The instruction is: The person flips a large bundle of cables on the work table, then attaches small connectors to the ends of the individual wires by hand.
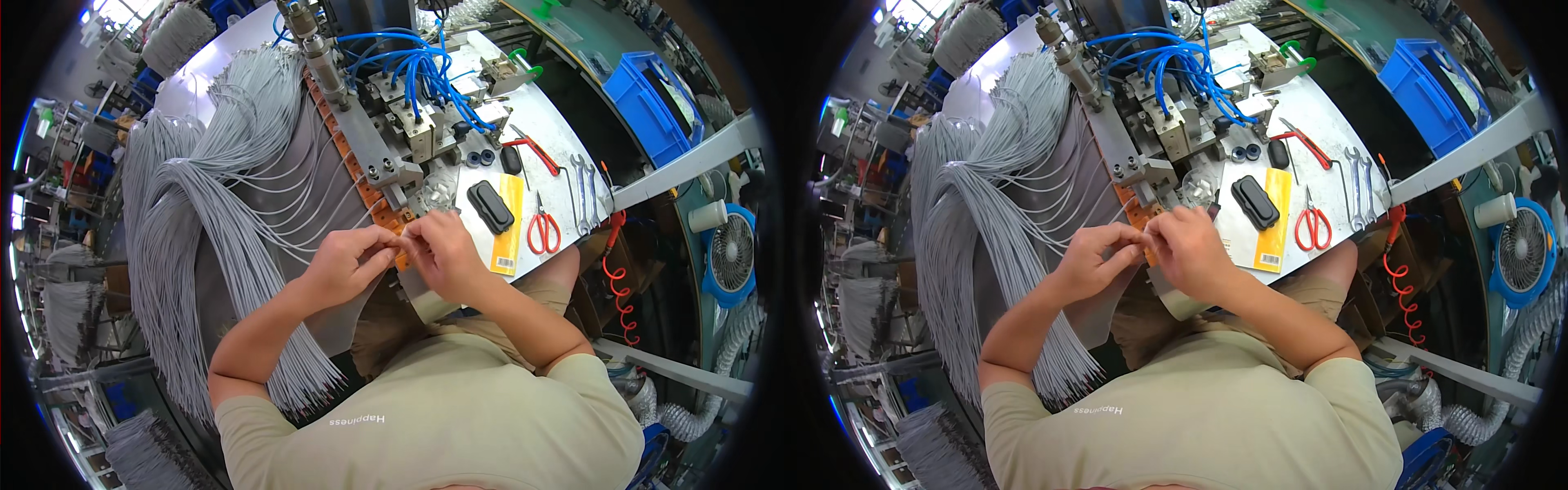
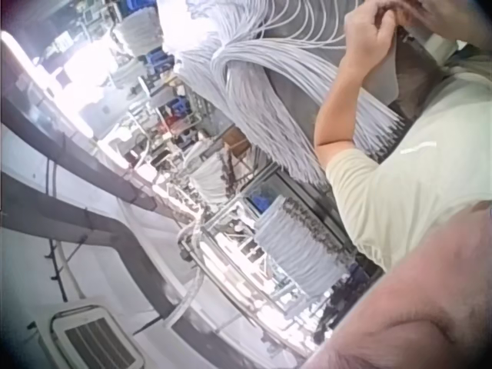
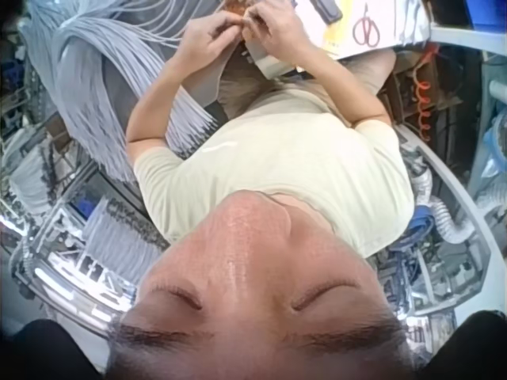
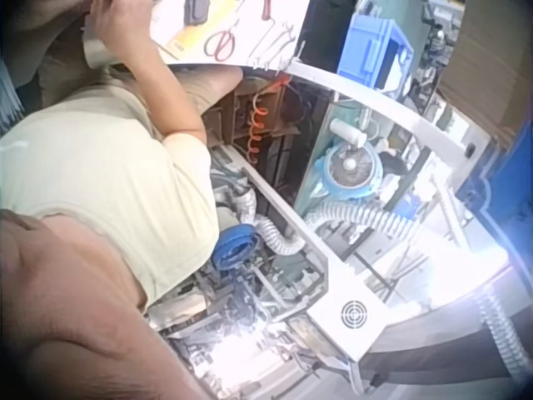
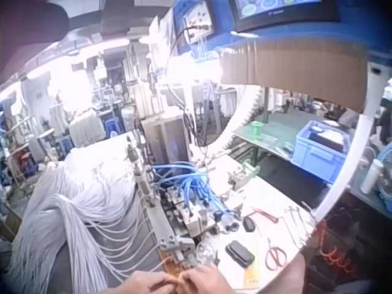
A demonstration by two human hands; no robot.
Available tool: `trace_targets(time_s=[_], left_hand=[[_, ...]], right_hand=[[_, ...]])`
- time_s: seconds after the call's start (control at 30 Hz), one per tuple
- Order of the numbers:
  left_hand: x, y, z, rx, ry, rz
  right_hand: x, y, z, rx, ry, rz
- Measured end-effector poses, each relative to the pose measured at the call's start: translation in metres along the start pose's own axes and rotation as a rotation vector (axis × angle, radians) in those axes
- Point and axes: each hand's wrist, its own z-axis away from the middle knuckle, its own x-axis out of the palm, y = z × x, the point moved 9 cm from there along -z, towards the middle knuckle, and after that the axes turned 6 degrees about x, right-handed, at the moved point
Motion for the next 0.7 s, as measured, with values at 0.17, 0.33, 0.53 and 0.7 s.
trace_targets(time_s=[0.17, 0.33, 0.53, 0.7], left_hand=[[-0.011, 0.029, -0.005, 0.360, 0.138, -0.581], [-0.006, 0.025, -0.003, 0.334, 0.098, -0.527], [-0.002, 0.022, -0.001, 0.337, 0.067, -0.565], [-0.003, 0.027, 0.000, 0.356, 0.071, -0.568]], right_hand=[[0.017, 0.082, 0.009, 0.520, -0.007, -0.228], [0.036, 0.108, 0.023, 0.708, -0.007, -0.613], [0.045, 0.119, 0.026, 0.849, -0.116, -0.586], [0.049, 0.120, 0.029, 0.845, -0.068, -0.613]])
